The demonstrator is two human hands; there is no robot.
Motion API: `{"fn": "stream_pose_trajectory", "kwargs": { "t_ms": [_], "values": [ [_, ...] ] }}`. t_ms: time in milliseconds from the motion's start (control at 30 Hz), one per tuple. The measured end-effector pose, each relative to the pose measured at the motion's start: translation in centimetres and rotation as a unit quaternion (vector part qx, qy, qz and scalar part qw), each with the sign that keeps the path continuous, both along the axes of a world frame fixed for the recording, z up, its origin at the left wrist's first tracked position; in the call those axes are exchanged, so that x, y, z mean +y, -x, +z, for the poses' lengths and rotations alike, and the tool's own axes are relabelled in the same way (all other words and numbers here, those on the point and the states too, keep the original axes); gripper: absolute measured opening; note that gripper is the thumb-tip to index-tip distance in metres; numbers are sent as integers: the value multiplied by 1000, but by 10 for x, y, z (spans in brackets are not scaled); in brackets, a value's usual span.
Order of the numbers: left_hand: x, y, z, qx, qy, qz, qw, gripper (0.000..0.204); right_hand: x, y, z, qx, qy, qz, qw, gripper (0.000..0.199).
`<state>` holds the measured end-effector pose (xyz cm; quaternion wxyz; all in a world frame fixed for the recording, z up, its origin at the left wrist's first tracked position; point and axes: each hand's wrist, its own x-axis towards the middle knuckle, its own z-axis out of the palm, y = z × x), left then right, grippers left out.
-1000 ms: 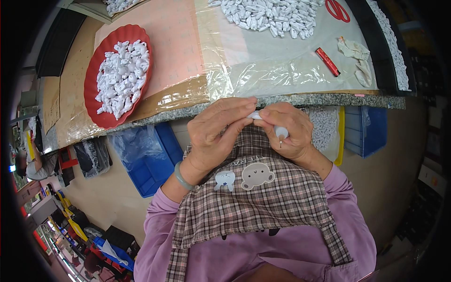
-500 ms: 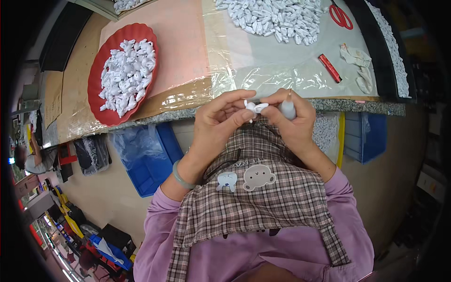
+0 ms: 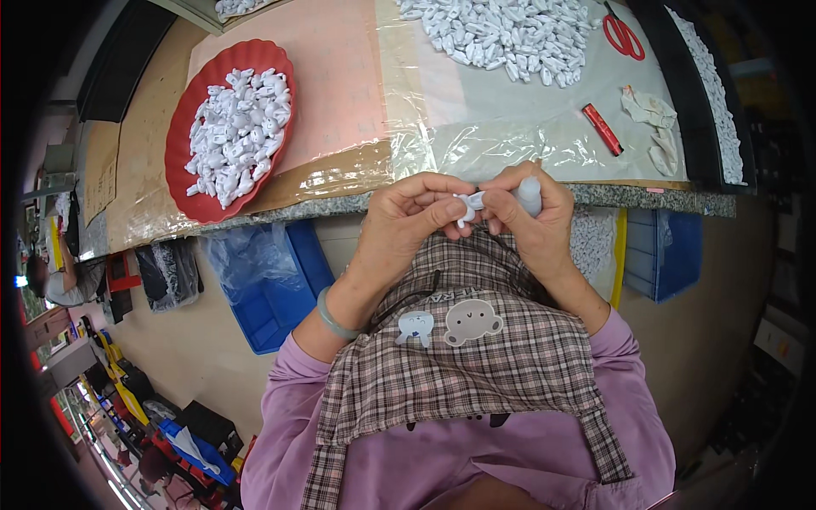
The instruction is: Assembling and applying liquid sealant to small white plastic components at a factory workbench.
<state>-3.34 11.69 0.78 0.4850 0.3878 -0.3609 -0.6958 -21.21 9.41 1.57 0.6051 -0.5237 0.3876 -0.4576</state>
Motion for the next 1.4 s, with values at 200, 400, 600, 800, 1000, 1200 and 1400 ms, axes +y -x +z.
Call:
{"fn": "stream_pose_trajectory", "kwargs": {
  "t_ms": [200, 400, 600, 800, 1000, 1200, 1400],
  "values": [
    [0, 4, -2, 30, -17, -1, 999, 23, 4, -2, -6, -4, 20, -37, 999, 9],
    [-3, -1, -3, 60, -28, -8, 998, 23, 4, -10, -7, 49, 89, -57, 993, 10],
    [-1, -7, -1, 87, -70, -15, 994, 20, 1, -15, -4, 66, 107, -55, 991, 11],
    [-15, -43, 28, 21, 25, 16, 999, 24, -7, -6, 1, 23, 71, -74, 994, 24],
    [-24, -115, 48, -272, 171, 269, 908, 24, -9, 9, -4, 72, 30, -49, 996, 15],
    [-38, -156, 57, -757, 281, 306, 504, 28, -10, 7, 0, 85, 26, -45, 995, 11],
    [-87, -106, 70, -697, 366, 274, 553, 27, -12, 10, 0, 76, 14, -25, 997, 10]
  ]
}}
